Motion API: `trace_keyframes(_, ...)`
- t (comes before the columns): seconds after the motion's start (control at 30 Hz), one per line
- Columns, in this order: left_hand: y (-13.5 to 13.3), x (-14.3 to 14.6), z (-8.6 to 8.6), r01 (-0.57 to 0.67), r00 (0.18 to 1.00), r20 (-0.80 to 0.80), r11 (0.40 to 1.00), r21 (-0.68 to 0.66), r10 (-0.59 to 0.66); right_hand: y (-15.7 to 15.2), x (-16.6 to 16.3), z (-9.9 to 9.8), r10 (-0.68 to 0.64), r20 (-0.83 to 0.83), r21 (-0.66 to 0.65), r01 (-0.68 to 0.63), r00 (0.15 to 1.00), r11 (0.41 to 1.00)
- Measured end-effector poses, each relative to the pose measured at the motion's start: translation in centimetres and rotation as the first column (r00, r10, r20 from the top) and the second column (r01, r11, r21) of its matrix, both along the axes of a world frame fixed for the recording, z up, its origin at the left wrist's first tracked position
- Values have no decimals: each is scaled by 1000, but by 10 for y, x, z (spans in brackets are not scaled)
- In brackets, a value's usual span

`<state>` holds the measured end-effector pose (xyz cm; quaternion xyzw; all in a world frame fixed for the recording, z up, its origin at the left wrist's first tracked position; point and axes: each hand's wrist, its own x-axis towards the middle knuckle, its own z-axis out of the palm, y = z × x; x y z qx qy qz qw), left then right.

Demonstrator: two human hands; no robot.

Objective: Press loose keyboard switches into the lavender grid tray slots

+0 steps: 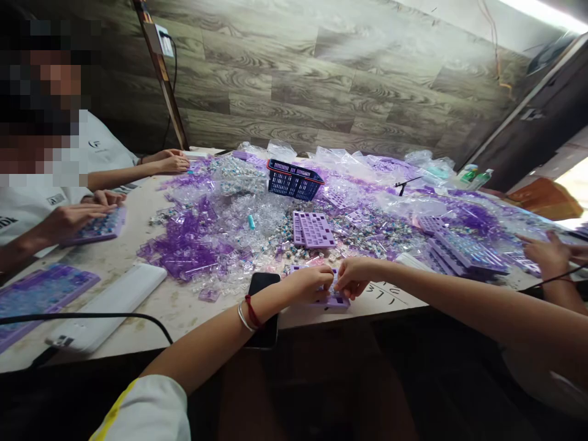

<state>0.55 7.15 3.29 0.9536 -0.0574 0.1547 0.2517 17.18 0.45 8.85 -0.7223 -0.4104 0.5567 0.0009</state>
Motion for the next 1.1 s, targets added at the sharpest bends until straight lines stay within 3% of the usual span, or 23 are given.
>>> trace_keyframes(0.4, 6, 0, -2, -1, 1000, 20, 1000, 17, 1, -27, 0, -19, -69, 79, 214, 51, 994, 976)
trace_keyframes(0.5, 25, -4, 5, -169, 982, 85, 986, 2, 168, -34, 0, -21, -136, 49, 232, 121, 990, 965)
trace_keyframes(0.6, 51, -13, 9, -478, 878, 75, 877, 55, 474, -43, -1, -26, -218, -35, 245, 220, 975, 944)
trace_keyframes(0.7, 66, -21, 7, -612, 785, -35, 783, 113, 619, -52, -1, -37, -284, -134, 272, 311, 949, 911)
trace_keyframes(0.9, 59, -18, -4, -639, 750, -120, 760, 124, 650, -55, 1, -62, -348, -297, 326, 437, 889, 838)
trace_keyframes(1.03, 56, -15, -5, -640, 755, -116, 764, 83, 645, -55, 4, -70, -360, -269, 390, 443, 893, 807)
trace_keyframes(1.1, 55, -14, -2, -655, 751, -86, 755, 25, 654, -59, 3, -73, -399, -235, 473, 462, 887, 750)
